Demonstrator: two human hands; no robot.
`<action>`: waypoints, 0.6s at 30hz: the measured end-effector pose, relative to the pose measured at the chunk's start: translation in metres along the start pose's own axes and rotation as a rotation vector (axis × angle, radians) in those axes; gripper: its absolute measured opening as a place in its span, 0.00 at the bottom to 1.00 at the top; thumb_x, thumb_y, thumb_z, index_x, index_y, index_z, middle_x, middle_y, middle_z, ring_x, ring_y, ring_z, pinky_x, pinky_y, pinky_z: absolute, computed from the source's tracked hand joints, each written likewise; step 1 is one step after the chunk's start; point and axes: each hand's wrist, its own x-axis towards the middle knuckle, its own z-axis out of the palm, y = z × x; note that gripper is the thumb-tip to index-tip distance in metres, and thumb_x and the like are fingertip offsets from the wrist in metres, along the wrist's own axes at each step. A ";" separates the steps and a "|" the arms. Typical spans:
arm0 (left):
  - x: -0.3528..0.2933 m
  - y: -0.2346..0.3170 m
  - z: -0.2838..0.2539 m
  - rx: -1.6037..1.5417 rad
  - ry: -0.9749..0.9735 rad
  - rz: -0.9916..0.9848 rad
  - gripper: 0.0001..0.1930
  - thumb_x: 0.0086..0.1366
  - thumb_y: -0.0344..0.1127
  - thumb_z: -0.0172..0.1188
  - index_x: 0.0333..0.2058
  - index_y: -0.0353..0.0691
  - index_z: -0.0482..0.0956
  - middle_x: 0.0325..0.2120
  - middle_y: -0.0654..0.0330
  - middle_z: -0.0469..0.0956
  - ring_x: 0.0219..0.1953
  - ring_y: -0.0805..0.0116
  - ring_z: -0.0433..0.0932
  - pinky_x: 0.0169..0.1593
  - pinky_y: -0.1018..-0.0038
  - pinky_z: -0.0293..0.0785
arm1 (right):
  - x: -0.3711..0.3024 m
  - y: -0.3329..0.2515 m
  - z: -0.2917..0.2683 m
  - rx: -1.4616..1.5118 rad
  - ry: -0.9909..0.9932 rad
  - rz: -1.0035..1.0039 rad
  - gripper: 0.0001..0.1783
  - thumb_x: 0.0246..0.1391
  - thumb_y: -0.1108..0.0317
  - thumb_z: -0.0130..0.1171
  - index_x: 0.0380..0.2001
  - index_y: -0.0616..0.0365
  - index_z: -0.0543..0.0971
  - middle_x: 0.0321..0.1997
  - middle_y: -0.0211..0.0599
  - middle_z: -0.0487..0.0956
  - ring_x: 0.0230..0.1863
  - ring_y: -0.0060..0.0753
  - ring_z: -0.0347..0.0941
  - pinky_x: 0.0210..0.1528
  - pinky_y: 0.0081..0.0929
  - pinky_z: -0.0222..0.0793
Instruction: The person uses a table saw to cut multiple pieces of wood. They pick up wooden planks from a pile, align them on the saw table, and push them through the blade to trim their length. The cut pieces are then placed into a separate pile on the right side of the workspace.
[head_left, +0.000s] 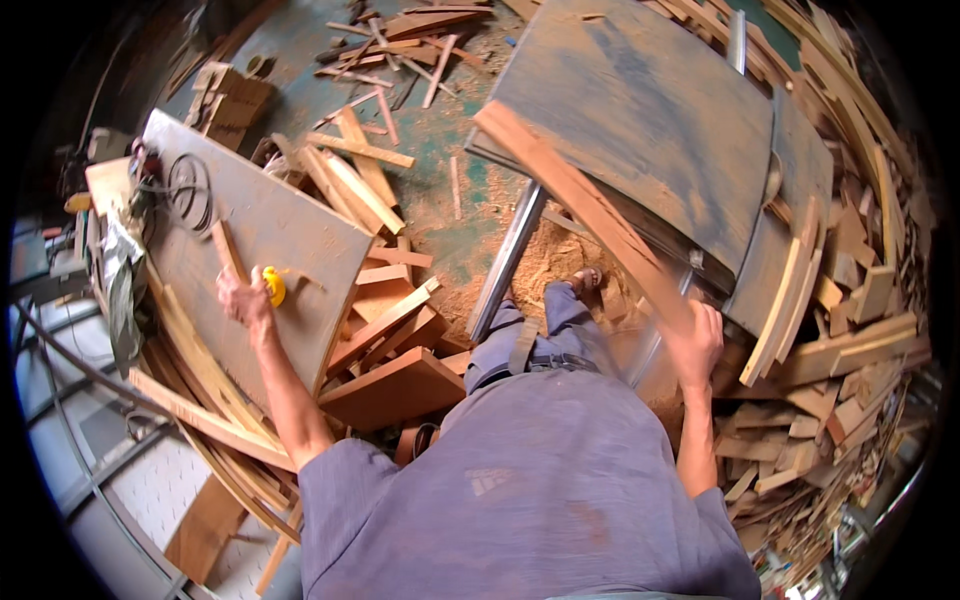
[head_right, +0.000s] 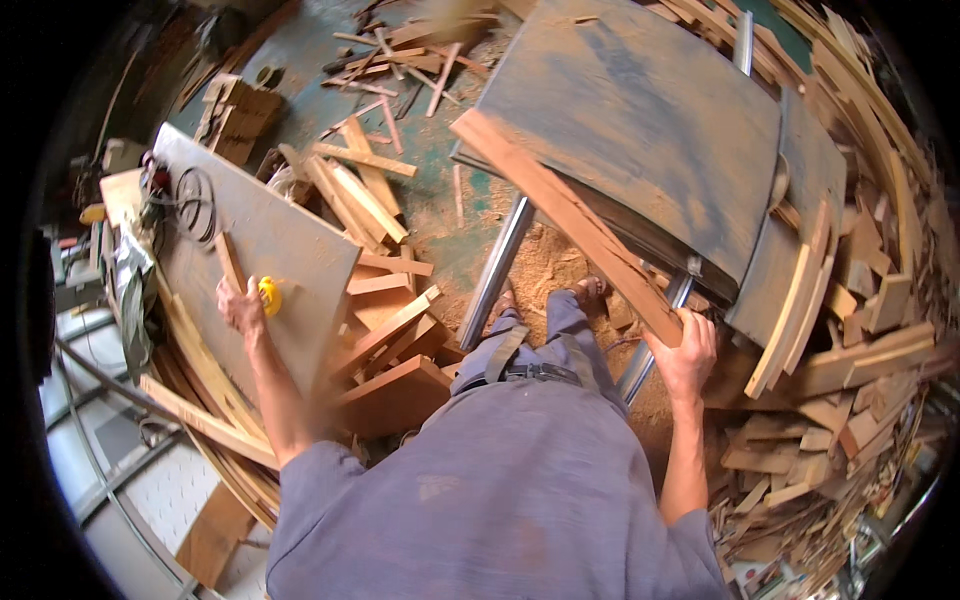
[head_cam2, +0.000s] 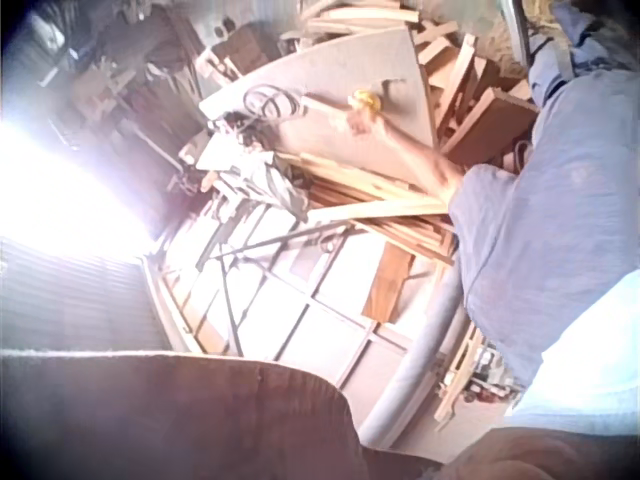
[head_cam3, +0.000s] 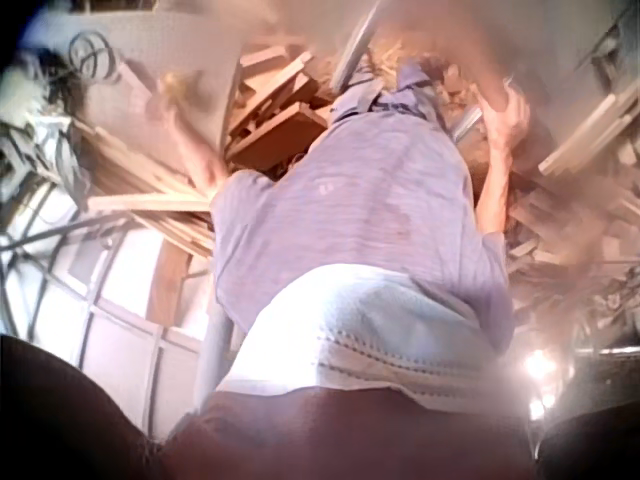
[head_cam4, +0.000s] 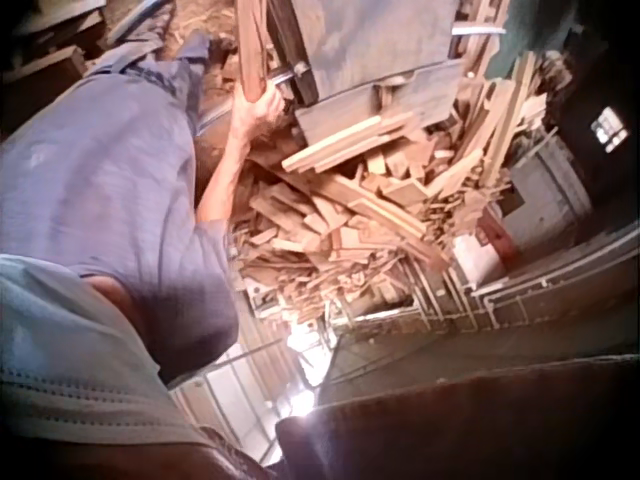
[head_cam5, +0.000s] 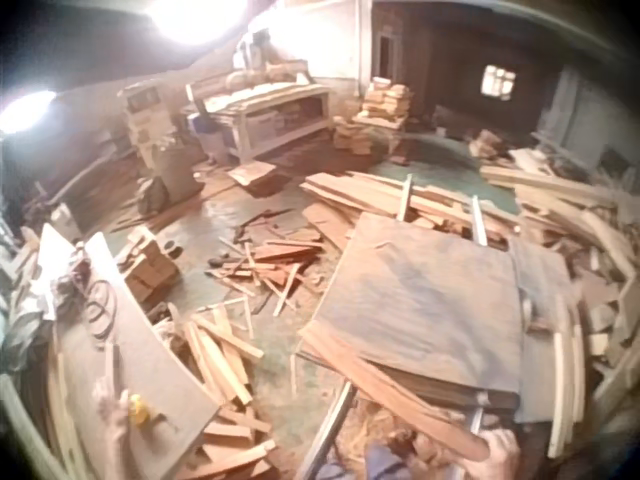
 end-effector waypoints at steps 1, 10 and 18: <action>-0.007 0.045 0.000 -0.231 0.198 0.349 0.28 0.60 0.45 0.73 0.54 0.34 0.79 0.54 0.45 0.79 0.61 0.42 0.74 0.65 0.54 0.70 | 0.000 0.002 -0.003 -0.015 0.007 -0.001 0.34 0.28 0.68 0.84 0.44 0.59 0.81 0.45 0.42 0.82 0.47 0.50 0.77 0.51 0.44 0.74; -0.151 0.411 -0.103 -0.659 -0.320 1.587 0.38 0.46 0.48 0.79 0.53 0.39 0.75 0.62 0.51 0.71 0.69 0.46 0.64 0.72 0.50 0.58 | 0.015 0.030 -0.030 -0.076 -0.014 -0.167 0.35 0.29 0.66 0.83 0.45 0.56 0.80 0.42 0.37 0.81 0.46 0.39 0.78 0.51 0.36 0.77; -0.219 0.524 -0.083 -0.655 -0.440 1.641 0.34 0.50 0.50 0.77 0.52 0.39 0.76 0.49 0.54 0.79 0.53 0.51 0.76 0.58 0.57 0.69 | 0.010 0.140 -0.013 -0.104 0.119 0.063 0.38 0.36 0.73 0.80 0.55 0.58 0.80 0.54 0.40 0.82 0.57 0.41 0.76 0.68 0.44 0.71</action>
